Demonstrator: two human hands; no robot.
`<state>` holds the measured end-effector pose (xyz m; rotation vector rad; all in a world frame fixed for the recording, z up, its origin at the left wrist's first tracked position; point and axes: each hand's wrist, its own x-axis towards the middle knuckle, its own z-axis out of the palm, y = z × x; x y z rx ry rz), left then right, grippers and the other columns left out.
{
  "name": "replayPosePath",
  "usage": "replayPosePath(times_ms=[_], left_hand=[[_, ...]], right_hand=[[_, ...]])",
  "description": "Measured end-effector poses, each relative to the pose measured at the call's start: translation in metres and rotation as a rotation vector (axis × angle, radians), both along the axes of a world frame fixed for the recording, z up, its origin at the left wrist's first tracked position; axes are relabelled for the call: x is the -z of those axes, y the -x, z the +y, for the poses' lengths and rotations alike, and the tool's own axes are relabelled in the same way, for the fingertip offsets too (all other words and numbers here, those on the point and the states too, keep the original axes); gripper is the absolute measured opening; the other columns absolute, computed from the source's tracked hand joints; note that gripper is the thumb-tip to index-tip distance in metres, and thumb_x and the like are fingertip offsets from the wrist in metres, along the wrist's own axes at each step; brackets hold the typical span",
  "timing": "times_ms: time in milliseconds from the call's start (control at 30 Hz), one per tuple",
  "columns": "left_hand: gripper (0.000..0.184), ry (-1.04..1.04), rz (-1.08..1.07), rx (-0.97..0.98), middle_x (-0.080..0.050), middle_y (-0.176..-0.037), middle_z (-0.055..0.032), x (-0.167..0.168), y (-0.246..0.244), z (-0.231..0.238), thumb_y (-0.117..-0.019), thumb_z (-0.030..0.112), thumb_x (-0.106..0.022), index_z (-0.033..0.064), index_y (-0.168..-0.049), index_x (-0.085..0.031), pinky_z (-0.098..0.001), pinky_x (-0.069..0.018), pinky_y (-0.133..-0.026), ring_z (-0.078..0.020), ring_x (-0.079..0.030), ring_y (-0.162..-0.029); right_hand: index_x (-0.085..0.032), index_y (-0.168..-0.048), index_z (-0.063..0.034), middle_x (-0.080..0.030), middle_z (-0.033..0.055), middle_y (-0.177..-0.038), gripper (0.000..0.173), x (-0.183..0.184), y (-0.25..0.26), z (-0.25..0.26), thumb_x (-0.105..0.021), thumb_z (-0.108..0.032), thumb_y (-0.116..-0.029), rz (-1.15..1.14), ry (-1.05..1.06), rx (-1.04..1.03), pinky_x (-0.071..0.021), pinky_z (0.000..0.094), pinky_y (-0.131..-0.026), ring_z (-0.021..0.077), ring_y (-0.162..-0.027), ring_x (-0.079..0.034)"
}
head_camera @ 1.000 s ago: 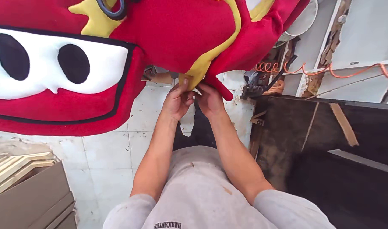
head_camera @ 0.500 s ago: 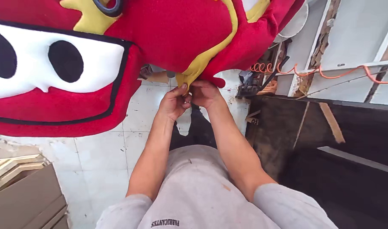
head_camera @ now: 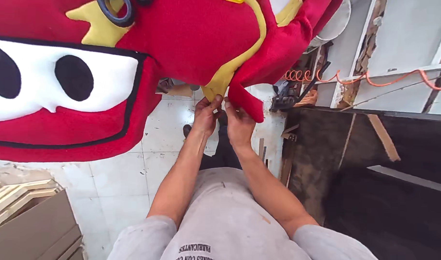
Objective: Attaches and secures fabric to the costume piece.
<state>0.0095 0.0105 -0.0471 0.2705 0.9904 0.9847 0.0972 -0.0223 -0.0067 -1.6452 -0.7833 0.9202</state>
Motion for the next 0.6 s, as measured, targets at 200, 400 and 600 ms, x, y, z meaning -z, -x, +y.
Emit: replayPosePath(times_ms=[200, 400, 600], left_hand=[[0.005, -0.051, 0.006, 0.058, -0.064, -0.076, 0.0094, -0.014, 0.006, -0.006, -0.1026, 0.021, -0.061, 0.0208, -0.102, -0.066, -0.016, -0.0536, -0.058, 0.0014, -0.059, -0.063], [0.01, -0.064, -0.004, 0.038, -0.064, -0.079, 0.0044, -0.002, 0.0, -0.004, -0.1036, 0.016, -0.056, 0.016, -0.101, -0.066, -0.0192, -0.0515, -0.057, -0.0028, -0.059, -0.065], [0.011, -0.057, -0.064, -0.022, -0.069, -0.087, 0.0019, 0.003, -0.007, -0.007, -0.1043, 0.016, -0.057, 0.0132, -0.107, -0.068, -0.0232, -0.0579, -0.065, -0.0046, -0.065, -0.072]], right_hand=[[-0.073, -0.114, 0.0008, -0.073, 0.0123, -0.109, 0.025, -0.028, 0.045, -0.038, -0.065, -0.017, -0.0984, -0.151, -0.469, -0.251, -0.0618, 0.0363, -0.086, 0.0174, -0.101, -0.071], [-0.038, -0.146, 0.003, -0.054, 0.0156, -0.142, 0.054, -0.031, 0.026, 0.006, -0.059, -0.017, -0.1006, -0.167, -0.157, -0.098, -0.0518, 0.0402, -0.106, 0.0219, -0.131, -0.056], [-0.066, -0.116, 0.0005, -0.071, 0.0106, -0.11, 0.027, 0.0, 0.019, 0.015, -0.074, -0.01, -0.0933, -0.189, -0.121, -0.012, -0.0636, 0.0361, -0.087, 0.018, -0.099, -0.073]])
